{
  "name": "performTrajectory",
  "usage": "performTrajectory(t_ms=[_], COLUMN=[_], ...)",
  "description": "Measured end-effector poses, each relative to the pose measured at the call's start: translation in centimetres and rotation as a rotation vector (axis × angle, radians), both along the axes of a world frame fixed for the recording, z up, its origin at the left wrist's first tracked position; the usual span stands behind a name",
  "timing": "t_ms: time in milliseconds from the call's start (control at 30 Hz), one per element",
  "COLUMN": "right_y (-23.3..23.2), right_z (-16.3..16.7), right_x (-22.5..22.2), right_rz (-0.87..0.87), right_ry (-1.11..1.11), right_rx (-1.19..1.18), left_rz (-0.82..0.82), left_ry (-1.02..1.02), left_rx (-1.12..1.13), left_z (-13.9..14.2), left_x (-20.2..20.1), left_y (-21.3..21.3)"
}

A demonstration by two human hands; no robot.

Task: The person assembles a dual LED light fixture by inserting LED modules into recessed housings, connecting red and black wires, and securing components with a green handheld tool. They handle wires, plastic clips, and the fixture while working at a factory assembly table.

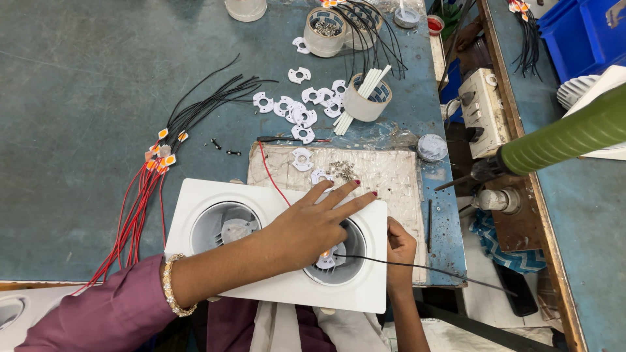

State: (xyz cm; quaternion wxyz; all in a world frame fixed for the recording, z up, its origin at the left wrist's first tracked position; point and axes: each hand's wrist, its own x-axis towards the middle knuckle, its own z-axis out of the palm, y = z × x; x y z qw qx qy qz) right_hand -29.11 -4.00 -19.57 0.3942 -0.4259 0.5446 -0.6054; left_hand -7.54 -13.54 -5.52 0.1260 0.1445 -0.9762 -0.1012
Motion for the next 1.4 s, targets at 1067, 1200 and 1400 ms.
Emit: performTrajectory(t_ms=[1067,1200,1400], right_y=[-4.2,-5.5,-6.7], right_z=[4.1,4.8,4.5], right_x=[-0.8,-2.2,-2.5], right_rz=[-0.373,-0.291,-0.148], right_ry=[0.594,0.577,0.782], right_rx=[0.077,0.074,0.121], left_rz=[0.212,0.228,0.234], left_ry=[-0.077,-0.139,-0.161], left_rx=[0.247,0.275,0.299], left_z=[0.4,0.7,0.9], left_x=[0.4,0.2,0.1], left_y=[1.3,1.1,0.9])
